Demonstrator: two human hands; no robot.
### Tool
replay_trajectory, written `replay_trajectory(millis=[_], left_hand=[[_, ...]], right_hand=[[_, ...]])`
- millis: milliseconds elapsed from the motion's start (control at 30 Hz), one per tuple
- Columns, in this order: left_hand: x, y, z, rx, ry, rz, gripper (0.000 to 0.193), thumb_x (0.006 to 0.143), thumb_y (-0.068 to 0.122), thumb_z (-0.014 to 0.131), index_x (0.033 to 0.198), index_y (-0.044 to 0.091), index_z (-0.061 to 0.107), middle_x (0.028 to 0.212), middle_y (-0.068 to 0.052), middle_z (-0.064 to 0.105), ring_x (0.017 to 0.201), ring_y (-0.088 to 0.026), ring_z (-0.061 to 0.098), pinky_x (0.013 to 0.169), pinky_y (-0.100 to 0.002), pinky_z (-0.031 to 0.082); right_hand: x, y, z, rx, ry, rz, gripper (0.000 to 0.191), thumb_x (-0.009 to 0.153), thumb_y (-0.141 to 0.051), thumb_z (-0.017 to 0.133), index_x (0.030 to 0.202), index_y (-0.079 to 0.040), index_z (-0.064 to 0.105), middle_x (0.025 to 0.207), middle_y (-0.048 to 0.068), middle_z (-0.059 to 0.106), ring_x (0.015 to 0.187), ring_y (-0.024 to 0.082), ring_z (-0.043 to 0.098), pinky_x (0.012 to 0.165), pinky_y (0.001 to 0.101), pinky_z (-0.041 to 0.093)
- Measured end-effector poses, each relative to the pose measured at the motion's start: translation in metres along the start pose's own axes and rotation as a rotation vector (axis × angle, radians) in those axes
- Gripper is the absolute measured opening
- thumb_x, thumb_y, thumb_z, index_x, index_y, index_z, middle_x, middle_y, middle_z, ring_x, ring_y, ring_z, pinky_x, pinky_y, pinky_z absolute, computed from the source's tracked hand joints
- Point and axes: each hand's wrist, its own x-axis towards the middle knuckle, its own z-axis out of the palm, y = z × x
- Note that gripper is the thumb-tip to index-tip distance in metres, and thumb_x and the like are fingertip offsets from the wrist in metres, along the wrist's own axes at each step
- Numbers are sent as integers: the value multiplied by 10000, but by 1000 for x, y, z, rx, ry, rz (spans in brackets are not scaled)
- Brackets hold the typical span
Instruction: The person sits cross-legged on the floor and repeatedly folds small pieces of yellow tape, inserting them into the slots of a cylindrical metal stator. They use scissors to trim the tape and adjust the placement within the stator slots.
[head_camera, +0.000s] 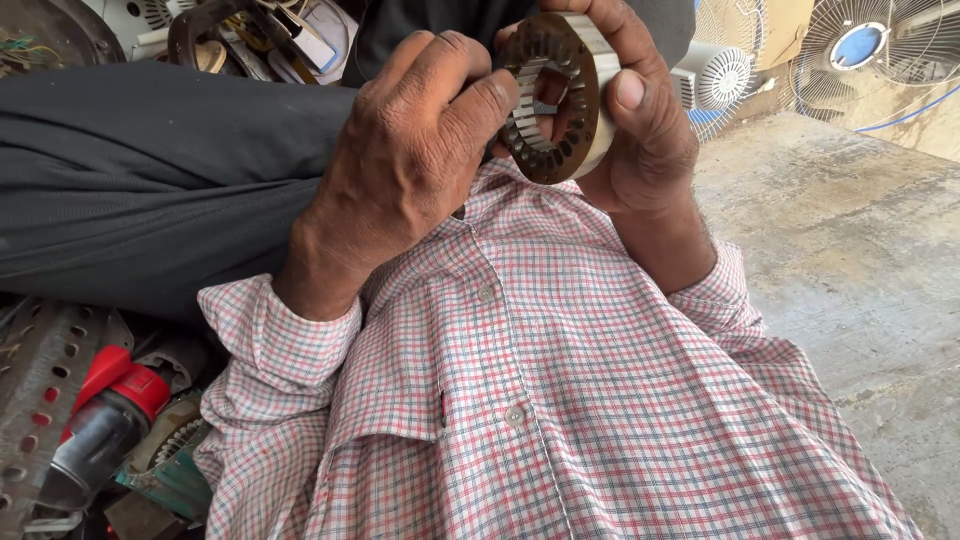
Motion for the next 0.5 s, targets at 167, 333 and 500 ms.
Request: replay_trajectory(millis=[167, 333, 500], left_hand=[[7, 7, 3, -62, 109, -97, 137, 1076, -42, 675, 1208, -27, 640, 1113, -121, 621, 990, -241, 683, 788, -317, 615], [9, 18, 4, -65, 147, -181, 136, 1115, 9, 741, 1213, 20, 646, 1098, -98, 638, 986, -216, 701, 800, -302, 637], [1, 10, -6, -331, 190, -210, 375, 988, -4, 772, 1312, -58, 590, 1218, -187, 640, 1051, -244, 711, 836, -272, 662]], right_hand=[[2, 1, -2, 26, -62, 3, 557, 1084, -335, 657, 1513, -30, 472, 1411, 173, 625, 1245, 217, 691, 1033, 335, 626], [3, 2, -4, -84, 7, -33, 579, 1068, -313, 658, 1531, -27, 458, 1418, 169, 610, 1250, 212, 665, 1044, 340, 598], [5, -5, -2, -21, -38, -45, 568, 1073, -340, 633, 1530, -52, 458, 1443, 177, 604, 1281, 227, 672, 1063, 358, 609]])
